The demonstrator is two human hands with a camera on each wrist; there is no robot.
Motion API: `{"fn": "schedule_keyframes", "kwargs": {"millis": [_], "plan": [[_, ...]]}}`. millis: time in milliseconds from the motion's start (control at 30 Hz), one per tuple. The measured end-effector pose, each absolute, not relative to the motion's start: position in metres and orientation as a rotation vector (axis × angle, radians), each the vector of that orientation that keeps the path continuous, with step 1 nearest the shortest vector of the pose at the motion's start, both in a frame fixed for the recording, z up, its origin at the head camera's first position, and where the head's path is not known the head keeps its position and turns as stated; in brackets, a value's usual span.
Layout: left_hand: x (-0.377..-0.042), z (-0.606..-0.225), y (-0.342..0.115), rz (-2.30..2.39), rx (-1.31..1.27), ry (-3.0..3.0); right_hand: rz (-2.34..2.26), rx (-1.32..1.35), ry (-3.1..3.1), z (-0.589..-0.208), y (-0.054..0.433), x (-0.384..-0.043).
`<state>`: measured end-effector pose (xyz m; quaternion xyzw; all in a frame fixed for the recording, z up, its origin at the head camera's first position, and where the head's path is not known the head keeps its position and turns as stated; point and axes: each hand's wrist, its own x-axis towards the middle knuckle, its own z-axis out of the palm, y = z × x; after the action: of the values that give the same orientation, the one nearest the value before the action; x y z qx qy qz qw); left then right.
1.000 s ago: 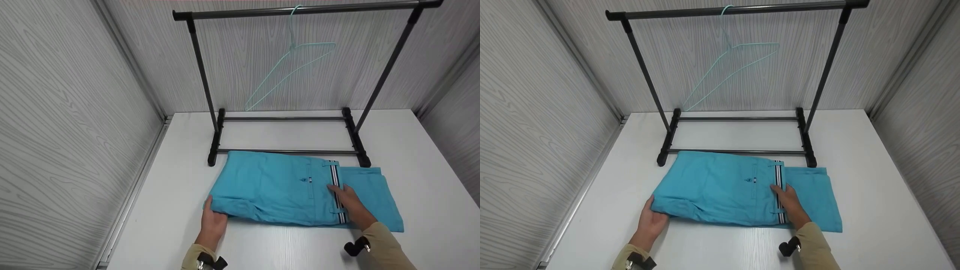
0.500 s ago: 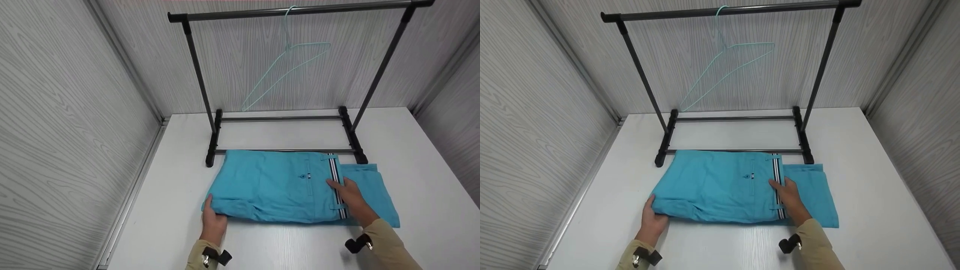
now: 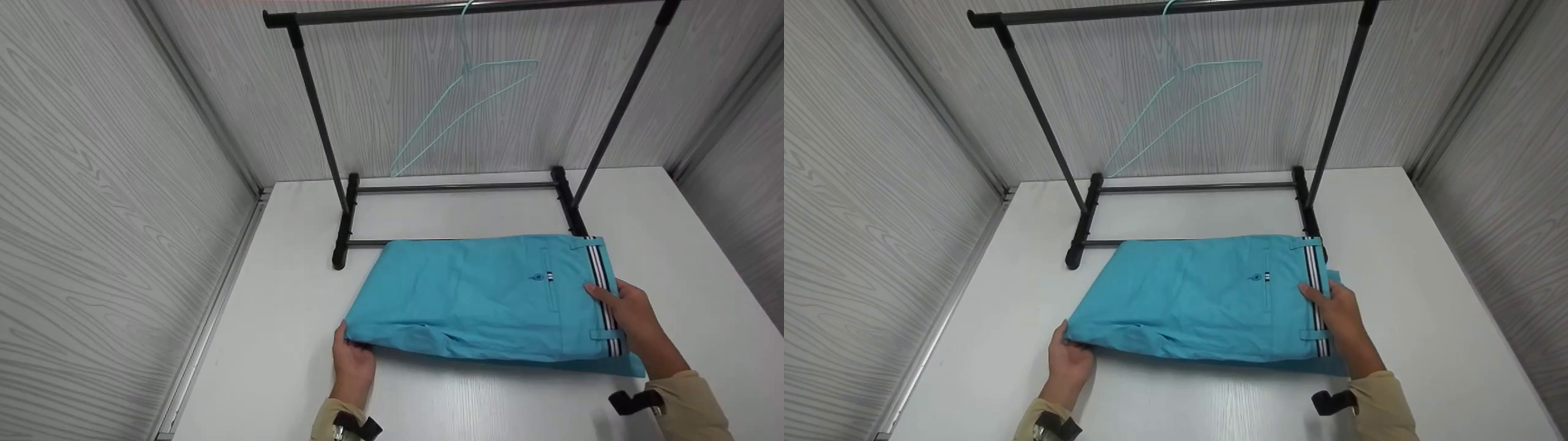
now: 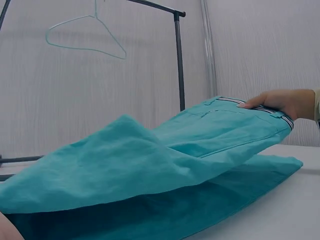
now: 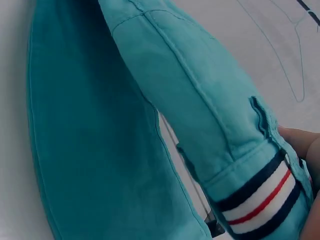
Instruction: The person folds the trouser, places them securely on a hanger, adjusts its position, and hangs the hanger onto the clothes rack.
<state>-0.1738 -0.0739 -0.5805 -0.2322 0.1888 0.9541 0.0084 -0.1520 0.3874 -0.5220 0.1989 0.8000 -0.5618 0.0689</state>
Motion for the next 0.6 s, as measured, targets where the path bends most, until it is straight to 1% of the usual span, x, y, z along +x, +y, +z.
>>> {"fn": "schedule_keyframes", "kwargs": {"millis": [100,200,367,600], "plan": [[-0.172,-0.583,-0.073,2.975,-0.686,0.629,-1.701,0.630,2.376,-0.530,0.401,-0.144],[-0.170,-0.583,-0.073,2.933,-0.704,0.697,-1.676,0.669,2.337,-0.541,0.409,-0.136],[-0.174,-0.583,-0.073,2.825,-0.722,0.672,-1.632,0.698,2.301,-0.558,0.410,-0.123],[-0.183,-0.586,-0.072,2.709,-0.682,0.727,-1.645,0.755,2.224,-0.555,0.414,-0.112]]}}
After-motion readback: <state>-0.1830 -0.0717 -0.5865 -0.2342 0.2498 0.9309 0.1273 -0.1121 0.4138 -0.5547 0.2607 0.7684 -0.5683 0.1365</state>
